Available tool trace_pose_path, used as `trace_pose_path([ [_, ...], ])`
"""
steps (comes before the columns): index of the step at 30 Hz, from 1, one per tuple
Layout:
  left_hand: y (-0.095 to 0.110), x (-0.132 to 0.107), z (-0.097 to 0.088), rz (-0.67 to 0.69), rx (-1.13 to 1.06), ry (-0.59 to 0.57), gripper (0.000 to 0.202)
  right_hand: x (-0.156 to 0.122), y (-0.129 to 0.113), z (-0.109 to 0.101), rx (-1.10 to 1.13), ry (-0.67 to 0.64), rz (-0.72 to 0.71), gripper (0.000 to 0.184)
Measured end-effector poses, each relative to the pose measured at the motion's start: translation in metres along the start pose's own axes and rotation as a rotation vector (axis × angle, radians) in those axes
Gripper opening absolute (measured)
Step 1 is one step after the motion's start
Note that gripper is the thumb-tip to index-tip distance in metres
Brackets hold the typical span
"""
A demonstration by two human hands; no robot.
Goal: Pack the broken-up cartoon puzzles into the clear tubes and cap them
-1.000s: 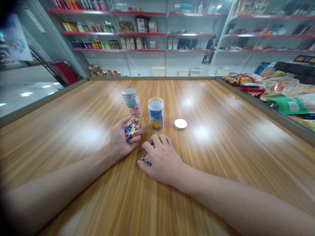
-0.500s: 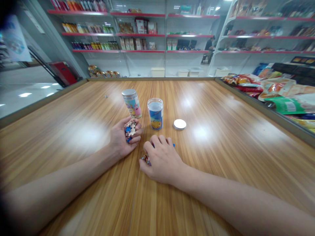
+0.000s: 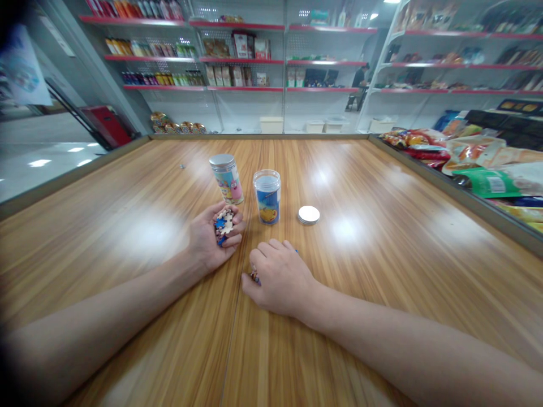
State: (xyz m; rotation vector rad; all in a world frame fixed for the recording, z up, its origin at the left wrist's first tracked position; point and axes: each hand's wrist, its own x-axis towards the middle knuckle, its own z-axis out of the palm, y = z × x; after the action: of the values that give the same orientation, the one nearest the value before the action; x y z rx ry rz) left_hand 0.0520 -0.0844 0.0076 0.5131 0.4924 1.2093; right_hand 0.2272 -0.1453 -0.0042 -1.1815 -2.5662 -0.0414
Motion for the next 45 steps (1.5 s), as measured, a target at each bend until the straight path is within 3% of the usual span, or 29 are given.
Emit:
trace_pose_path([
  [16,-0.0002,0.0005,-0.0007,-0.006,0.012,-0.009,0.016,-0.0007,0.003,0.0062,0.037,0.089,-0.099,0.014],
  [45,-0.0021,0.0011,-0.0007,0.012,0.021,-0.026,0.014,0.0009,-0.0017,0.0019,0.017,0.042,-0.075,0.015],
])
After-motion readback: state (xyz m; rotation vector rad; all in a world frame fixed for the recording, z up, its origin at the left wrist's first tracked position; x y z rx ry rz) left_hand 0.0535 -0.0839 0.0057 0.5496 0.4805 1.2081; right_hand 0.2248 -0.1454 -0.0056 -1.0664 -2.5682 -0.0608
